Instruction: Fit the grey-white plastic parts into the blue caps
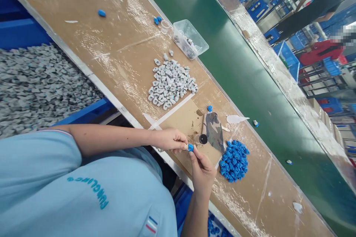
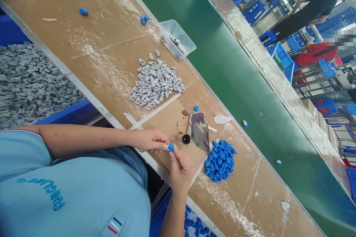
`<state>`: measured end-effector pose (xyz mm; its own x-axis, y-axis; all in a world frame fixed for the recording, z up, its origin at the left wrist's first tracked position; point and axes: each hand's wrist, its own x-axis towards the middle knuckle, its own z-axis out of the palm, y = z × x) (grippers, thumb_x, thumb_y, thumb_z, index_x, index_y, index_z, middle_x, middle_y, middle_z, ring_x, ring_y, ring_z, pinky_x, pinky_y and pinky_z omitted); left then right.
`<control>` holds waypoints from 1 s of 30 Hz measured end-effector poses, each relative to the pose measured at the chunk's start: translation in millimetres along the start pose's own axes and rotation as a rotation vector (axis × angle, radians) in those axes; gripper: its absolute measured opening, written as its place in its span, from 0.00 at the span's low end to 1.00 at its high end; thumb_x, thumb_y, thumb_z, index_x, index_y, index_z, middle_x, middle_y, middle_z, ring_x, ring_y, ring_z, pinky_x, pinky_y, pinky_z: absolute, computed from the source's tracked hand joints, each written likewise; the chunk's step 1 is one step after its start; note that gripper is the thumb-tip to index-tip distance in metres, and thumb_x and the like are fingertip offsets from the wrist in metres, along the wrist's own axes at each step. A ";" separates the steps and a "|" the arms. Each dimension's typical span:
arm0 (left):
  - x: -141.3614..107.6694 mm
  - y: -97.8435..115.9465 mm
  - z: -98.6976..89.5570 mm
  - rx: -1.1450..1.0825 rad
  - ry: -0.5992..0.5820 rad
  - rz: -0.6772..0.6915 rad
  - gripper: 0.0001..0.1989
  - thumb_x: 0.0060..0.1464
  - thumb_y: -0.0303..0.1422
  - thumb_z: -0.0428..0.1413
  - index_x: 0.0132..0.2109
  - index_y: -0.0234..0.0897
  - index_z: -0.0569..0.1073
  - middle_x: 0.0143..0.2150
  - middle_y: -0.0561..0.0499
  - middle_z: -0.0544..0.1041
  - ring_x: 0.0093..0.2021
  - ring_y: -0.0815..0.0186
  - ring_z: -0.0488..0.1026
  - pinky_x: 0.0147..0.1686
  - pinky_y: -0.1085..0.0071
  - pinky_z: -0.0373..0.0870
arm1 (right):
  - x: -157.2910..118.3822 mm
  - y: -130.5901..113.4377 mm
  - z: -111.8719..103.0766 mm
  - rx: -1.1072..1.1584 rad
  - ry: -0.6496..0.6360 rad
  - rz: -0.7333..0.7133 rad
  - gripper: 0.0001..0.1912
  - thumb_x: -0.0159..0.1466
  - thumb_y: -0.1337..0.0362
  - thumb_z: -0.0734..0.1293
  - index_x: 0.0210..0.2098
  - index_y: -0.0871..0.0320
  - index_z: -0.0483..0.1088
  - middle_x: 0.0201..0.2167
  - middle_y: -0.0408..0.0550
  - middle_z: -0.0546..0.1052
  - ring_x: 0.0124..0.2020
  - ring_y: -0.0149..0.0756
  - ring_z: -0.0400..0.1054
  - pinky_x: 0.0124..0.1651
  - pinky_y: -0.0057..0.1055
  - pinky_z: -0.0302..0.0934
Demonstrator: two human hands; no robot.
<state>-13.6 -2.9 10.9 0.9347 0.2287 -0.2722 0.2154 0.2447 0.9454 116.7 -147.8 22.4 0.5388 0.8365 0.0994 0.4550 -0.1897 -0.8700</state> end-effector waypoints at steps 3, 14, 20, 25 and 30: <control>-1.7 2.2 0.6 0.022 -0.006 0.005 0.11 0.54 0.37 0.54 0.31 0.32 0.71 0.22 0.56 0.68 0.21 0.75 0.66 0.21 0.81 0.61 | -0.9 -2.9 0.1 -0.017 -0.012 -0.010 0.08 0.56 0.63 0.70 0.35 0.54 0.78 0.30 0.47 0.80 0.31 0.35 0.74 0.35 0.30 0.70; -1.3 7.5 0.3 -0.023 -0.061 -0.070 0.17 0.51 0.44 0.55 0.30 0.32 0.69 0.19 0.56 0.67 0.18 0.75 0.62 0.18 0.80 0.59 | 4.8 -7.3 -5.5 -0.032 -0.099 -0.047 0.07 0.56 0.63 0.69 0.34 0.54 0.79 0.27 0.46 0.80 0.28 0.34 0.73 0.32 0.30 0.69; -2.4 5.1 1.7 0.001 -0.076 -0.076 0.19 0.50 0.47 0.54 0.29 0.32 0.68 0.21 0.55 0.69 0.20 0.73 0.64 0.19 0.79 0.60 | 2.3 -8.9 2.3 -0.017 -0.053 -0.003 0.08 0.56 0.63 0.68 0.35 0.53 0.78 0.31 0.46 0.81 0.32 0.35 0.74 0.36 0.32 0.70; 1.9 30.0 -15.5 0.263 -0.022 -0.009 0.14 0.53 0.40 0.51 0.32 0.32 0.70 0.22 0.55 0.69 0.23 0.72 0.66 0.26 0.77 0.62 | -14.6 11.3 -18.1 -0.010 0.009 0.045 0.15 0.57 0.61 0.69 0.44 0.55 0.75 0.37 0.49 0.80 0.34 0.36 0.74 0.41 0.34 0.70; 58.8 79.8 -60.2 0.685 0.295 0.253 0.12 0.54 0.36 0.51 0.32 0.32 0.74 0.23 0.55 0.70 0.26 0.72 0.65 0.28 0.78 0.56 | -40.2 59.3 -78.3 -0.220 0.555 0.214 0.17 0.58 0.54 0.67 0.38 0.61 0.75 0.35 0.54 0.79 0.35 0.36 0.73 0.41 0.34 0.68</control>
<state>41.5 86.8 59.5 0.8854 0.4643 0.0202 0.2223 -0.4614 0.8589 177.6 -232.9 4.7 0.8945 0.3886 0.2208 0.3996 -0.4739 -0.7847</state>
